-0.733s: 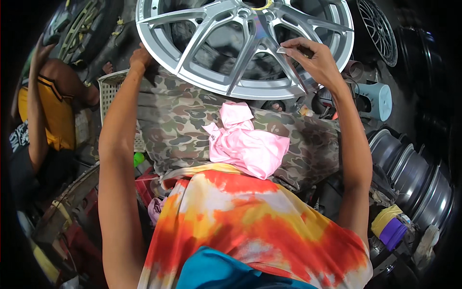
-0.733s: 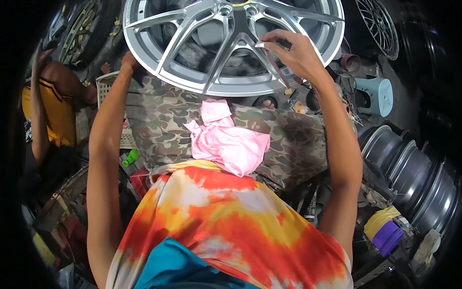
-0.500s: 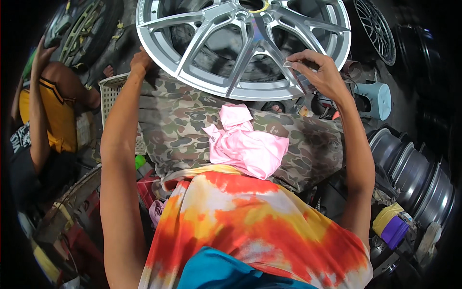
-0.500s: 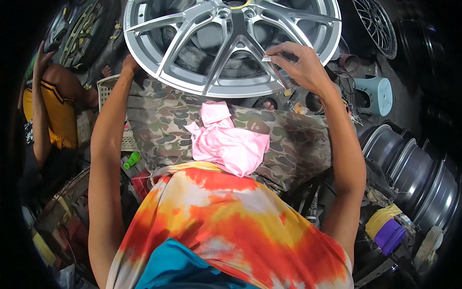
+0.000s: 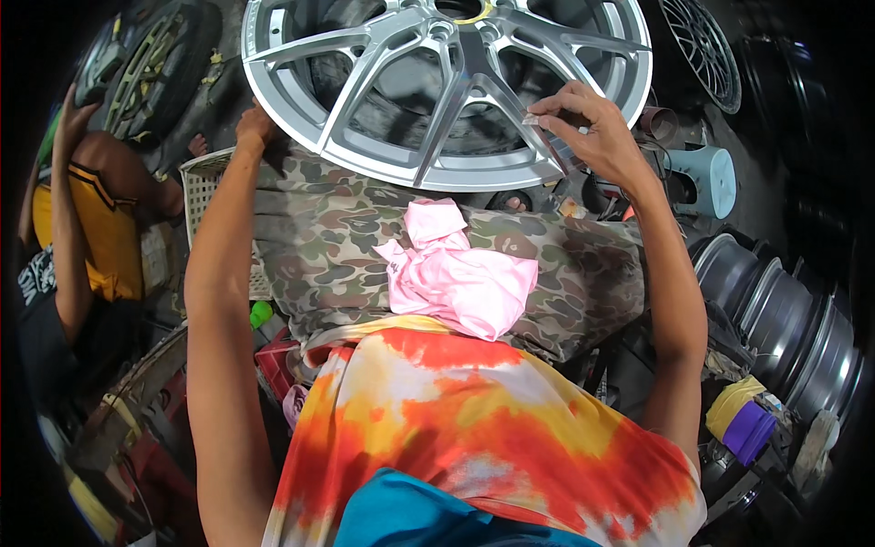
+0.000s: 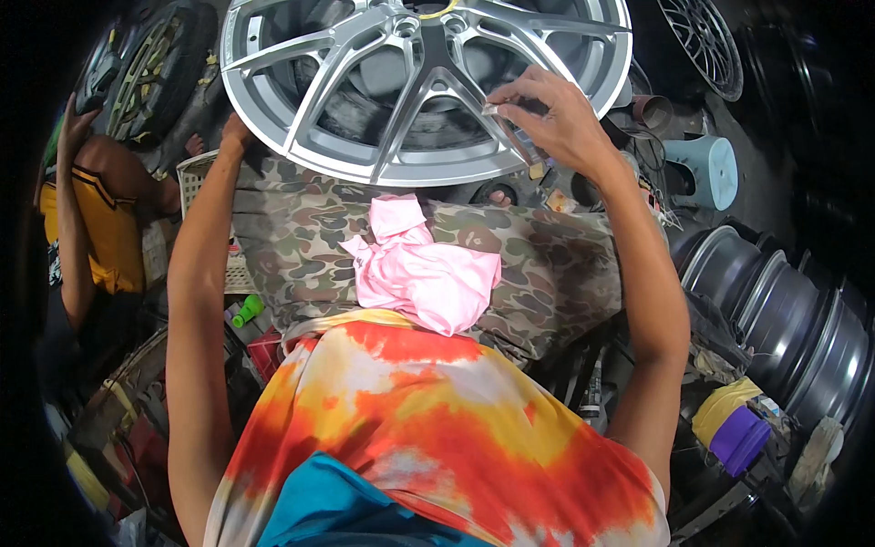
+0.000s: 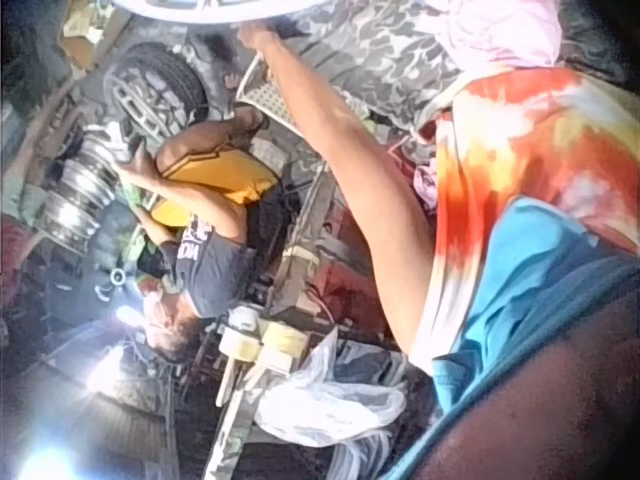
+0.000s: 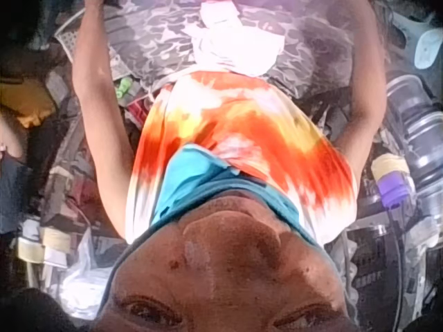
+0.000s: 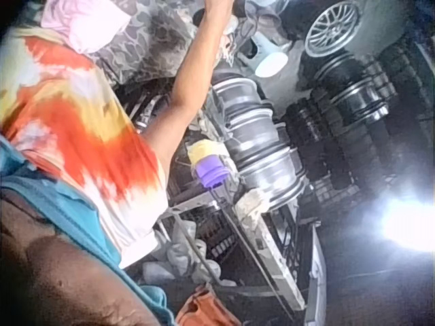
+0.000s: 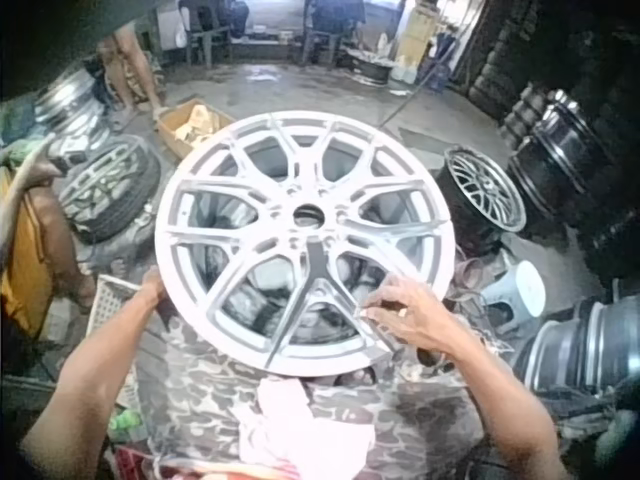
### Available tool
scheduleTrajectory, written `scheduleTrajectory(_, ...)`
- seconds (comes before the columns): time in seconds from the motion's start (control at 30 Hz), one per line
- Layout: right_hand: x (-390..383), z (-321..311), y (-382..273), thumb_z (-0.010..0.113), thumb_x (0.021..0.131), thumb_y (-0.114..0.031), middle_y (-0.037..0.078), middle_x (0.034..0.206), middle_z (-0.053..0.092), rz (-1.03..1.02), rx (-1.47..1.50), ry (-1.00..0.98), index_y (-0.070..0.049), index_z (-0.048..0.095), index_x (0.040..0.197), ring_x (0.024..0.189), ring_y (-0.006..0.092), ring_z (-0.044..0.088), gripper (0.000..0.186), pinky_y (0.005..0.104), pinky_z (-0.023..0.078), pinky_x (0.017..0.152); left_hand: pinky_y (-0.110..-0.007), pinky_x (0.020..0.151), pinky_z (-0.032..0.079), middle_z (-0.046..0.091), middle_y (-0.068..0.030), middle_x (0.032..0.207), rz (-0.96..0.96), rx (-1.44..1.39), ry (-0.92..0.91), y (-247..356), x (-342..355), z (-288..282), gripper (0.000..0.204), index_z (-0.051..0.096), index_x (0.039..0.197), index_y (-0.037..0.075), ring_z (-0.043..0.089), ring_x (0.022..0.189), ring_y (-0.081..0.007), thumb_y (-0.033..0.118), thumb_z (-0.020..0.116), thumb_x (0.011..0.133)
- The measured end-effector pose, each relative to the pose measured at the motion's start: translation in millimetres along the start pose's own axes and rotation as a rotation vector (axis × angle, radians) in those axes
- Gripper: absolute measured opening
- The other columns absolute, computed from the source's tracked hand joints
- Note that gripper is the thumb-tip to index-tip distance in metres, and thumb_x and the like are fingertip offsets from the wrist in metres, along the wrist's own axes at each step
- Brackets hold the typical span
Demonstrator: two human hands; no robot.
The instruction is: The person cleans and applies tape to a silver car wheel rim, using a pink cloth to wipe different parts of the spokes and rim before carefully applying small pieces of tape to the inner edges of the spokes.
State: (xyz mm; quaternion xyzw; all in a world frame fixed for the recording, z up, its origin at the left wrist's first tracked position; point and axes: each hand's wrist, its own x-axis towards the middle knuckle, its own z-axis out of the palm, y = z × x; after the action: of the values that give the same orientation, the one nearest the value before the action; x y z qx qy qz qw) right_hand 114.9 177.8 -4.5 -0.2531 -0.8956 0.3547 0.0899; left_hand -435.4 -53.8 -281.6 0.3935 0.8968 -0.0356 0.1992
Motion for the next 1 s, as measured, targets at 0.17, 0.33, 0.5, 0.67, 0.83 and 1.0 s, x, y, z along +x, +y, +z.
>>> scheduleTrajectory(0.17, -27.2, -11.5, -2.1, 0.072, 0.093, -0.018, 0.008, 0.094, 0.062, 0.061, -0.037, -0.044, -0.01, 0.078, 0.109, 0.089, 0.024, 0.063, 0.019, 0.0372, 0.053, 0.077, -0.057, 0.096, 0.055, 0.065, -0.0364, 0.123, 0.06, 0.04, -0.038, 21.6, 0.4, 1.3, 0.046, 0.042, 0.134, -0.001, 0.066, 0.115, -0.052, 0.029, 0.054, 0.101)
scheduleTrajectory(0.33, -42.8, -21.8, -2.2, 0.072, 0.093, -0.017, 0.008, 0.092, 0.061, 0.026, -0.181, -0.053, -0.009, 0.078, 0.108, 0.086, 0.0234, 0.063, 0.019, 0.0364, 0.051, 0.075, -0.055, 0.096, 0.056, 0.065, -0.0373, 0.121, 0.082, 0.047, -0.016, 24.7, -1.4, -5.5, 0.049, 0.042, 0.132, -0.005, 0.066, 0.115, -0.051, 0.03, 0.055, 0.1)
scheduleTrajectory(0.5, -34.8, -13.9, -4.5, 0.072, 0.094, -0.017, 0.008, 0.091, 0.06, 0.041, -0.062, 0.0, -0.01, 0.078, 0.109, 0.086, 0.0254, 0.062, 0.018, 0.0375, 0.05, 0.078, -0.054, 0.095, 0.057, 0.067, -0.0348, 0.12, 0.125, 0.078, 0.027, 14.2, -5.2, -3.1, 0.049, 0.044, 0.13, -0.006, 0.066, 0.115, -0.0497, 0.03, 0.057, 0.099)
scheduleTrajectory(0.67, -46.0, -16.5, -5.5, 0.072, 0.093, -0.017, 0.008, 0.093, 0.061, 0.073, -0.077, -0.023, -0.01, 0.078, 0.109, 0.089, 0.0267, 0.062, 0.018, 0.0385, 0.051, 0.079, -0.051, 0.094, 0.058, 0.069, -0.0317, 0.12, 0.066, 0.121, 0.057, 25.1, -16.5, -7.8, 0.055, 0.052, 0.135, -0.006, 0.068, 0.114, -0.0454, 0.031, 0.062, 0.096)
scheduleTrajectory(0.83, -63.0, -17.1, -4.6, 0.072, 0.092, -0.018, 0.008, 0.093, 0.061, 0.086, -0.07, 0.015, -0.01, 0.079, 0.109, 0.089, 0.0258, 0.062, 0.019, 0.0375, 0.05, 0.078, -0.051, 0.093, 0.059, 0.071, -0.0269, 0.12, 0.089, 0.147, 0.022, 25.4, -23.2, -13.5, 0.043, 0.068, 0.124, 0.001, 0.069, 0.114, -0.0436, 0.032, 0.065, 0.094)
scheduleTrajectory(1.0, -64.1, -17.5, -1.6, 0.073, 0.092, -0.018, 0.009, 0.093, 0.061, 0.078, -0.059, 0.03, -0.009, 0.079, 0.11, 0.089, 0.0268, 0.061, 0.021, 0.0376, 0.049, 0.079, -0.051, 0.093, 0.059, 0.072, -0.0247, 0.12, 0.119, 0.197, 0.026, 27.7, -18.9, -10.9, 0.039, 0.071, 0.12, 0.002, 0.069, 0.114, -0.043, 0.031, 0.064, 0.095)
